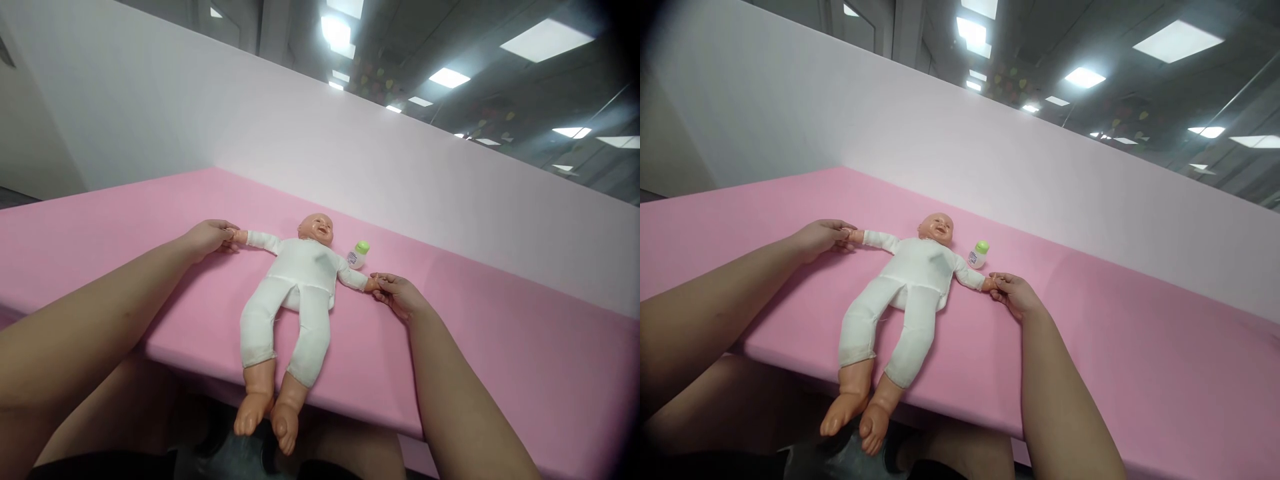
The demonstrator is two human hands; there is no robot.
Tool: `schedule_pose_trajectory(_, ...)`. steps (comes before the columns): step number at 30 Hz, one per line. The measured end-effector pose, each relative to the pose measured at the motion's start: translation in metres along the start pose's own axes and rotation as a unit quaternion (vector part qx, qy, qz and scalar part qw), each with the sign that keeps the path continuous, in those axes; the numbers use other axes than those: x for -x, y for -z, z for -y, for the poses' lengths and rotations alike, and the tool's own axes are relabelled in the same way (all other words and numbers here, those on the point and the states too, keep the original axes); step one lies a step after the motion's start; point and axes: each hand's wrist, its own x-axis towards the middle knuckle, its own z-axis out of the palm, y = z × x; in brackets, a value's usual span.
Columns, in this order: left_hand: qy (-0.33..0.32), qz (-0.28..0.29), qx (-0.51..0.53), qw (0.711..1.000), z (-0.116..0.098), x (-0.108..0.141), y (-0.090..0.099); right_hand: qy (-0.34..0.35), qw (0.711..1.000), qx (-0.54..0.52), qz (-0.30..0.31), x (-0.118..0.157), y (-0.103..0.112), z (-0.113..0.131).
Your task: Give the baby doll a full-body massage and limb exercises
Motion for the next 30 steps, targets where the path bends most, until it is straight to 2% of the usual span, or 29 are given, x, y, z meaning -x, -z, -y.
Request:
schedule_pose_trajectory(5,-0.030,0.024,-0.021,0.999,-0.004,0.007,-0.001,0.001,1.000,-0.001,0.018,-0.001,0.005,-0.002)
schedule_pose_trajectory(11,-0.045,0.028,-0.023,0.998,-0.006,0.009,-0.002,0.013,0.999,0.028,0.039,0.004,-0.001,0.002)
schedule_pose_trajectory(22,-0.037,0.012,-0.065,0.997,-0.009,0.011,-0.002,0.010,0.997,0.074,0.017,0.002,-0.003,0.002)
schedule_pose_trajectory(30,-0.030,0.003,-0.026,0.999,-0.010,0.012,-0.005,0.018,0.998,0.049,-0.018,-0.002,-0.006,-0.001)
